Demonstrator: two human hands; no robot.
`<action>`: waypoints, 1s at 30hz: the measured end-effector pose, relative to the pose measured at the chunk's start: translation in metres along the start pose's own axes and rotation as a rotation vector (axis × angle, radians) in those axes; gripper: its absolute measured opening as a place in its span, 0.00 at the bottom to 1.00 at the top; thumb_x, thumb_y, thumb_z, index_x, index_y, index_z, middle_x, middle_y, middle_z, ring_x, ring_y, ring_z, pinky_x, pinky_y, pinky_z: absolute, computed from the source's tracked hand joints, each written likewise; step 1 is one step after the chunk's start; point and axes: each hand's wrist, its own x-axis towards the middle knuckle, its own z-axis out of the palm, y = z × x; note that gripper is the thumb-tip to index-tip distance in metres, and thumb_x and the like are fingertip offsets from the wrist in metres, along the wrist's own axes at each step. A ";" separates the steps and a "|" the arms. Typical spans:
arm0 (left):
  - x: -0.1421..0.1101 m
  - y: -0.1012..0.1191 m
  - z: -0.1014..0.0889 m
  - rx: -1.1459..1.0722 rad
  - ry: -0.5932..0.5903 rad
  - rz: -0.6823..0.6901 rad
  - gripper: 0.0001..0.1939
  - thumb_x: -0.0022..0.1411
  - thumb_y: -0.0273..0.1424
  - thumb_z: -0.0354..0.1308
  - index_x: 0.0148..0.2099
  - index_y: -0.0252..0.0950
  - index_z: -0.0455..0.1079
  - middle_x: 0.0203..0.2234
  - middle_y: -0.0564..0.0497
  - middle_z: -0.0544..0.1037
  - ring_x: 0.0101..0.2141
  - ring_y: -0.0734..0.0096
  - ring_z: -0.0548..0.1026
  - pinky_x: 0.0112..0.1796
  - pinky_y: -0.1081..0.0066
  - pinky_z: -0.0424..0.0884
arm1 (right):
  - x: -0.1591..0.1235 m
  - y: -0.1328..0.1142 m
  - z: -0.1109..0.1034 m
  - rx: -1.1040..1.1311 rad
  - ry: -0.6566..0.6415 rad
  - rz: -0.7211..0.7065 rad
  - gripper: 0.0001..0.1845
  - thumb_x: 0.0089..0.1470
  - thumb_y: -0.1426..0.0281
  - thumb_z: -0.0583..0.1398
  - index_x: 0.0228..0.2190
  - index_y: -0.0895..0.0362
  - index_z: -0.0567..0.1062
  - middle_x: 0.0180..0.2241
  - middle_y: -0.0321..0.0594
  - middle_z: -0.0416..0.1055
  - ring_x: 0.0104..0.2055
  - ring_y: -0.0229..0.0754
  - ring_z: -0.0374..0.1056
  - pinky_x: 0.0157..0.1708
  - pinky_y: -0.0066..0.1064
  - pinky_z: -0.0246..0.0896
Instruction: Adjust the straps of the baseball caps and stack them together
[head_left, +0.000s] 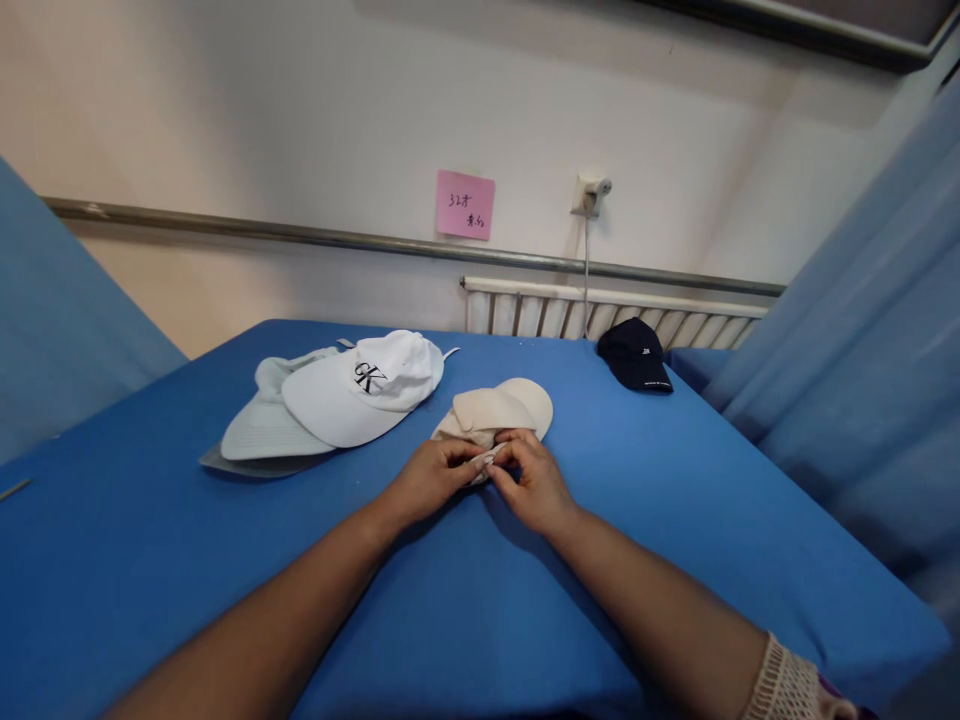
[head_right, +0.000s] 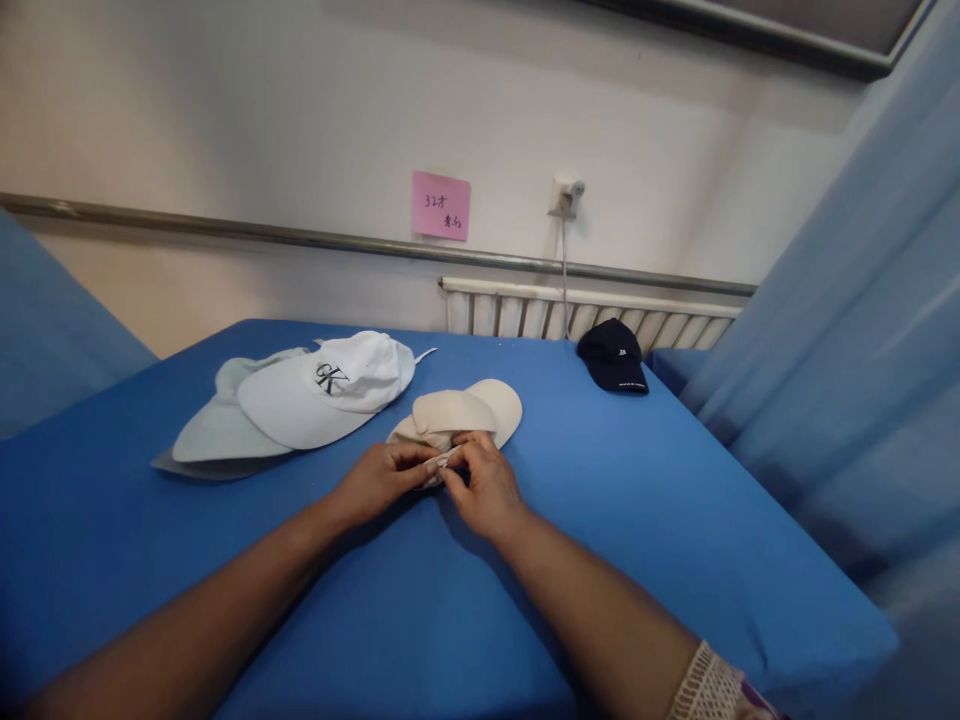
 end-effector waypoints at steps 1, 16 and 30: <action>0.000 -0.001 0.000 0.005 0.001 0.006 0.17 0.60 0.41 0.57 0.41 0.35 0.79 0.34 0.48 0.81 0.34 0.66 0.75 0.34 0.72 0.69 | 0.000 0.000 0.000 -0.004 0.002 -0.003 0.04 0.52 0.75 0.61 0.29 0.55 0.71 0.43 0.44 0.69 0.45 0.44 0.68 0.46 0.39 0.67; 0.002 -0.001 -0.002 -0.014 0.136 -0.070 0.14 0.54 0.39 0.61 0.34 0.31 0.77 0.28 0.48 0.79 0.28 0.70 0.72 0.29 0.72 0.65 | 0.001 -0.004 -0.002 0.027 0.055 -0.017 0.05 0.50 0.76 0.59 0.25 0.56 0.69 0.39 0.43 0.70 0.32 0.38 0.67 0.32 0.30 0.66; 0.000 0.005 -0.007 -0.315 0.021 -0.139 0.20 0.51 0.44 0.66 0.34 0.30 0.75 0.22 0.52 0.71 0.23 0.77 0.63 0.25 0.74 0.56 | 0.005 -0.001 -0.008 -0.227 -0.005 -0.127 0.08 0.54 0.77 0.57 0.38 0.56 0.69 0.45 0.47 0.67 0.44 0.44 0.68 0.45 0.37 0.67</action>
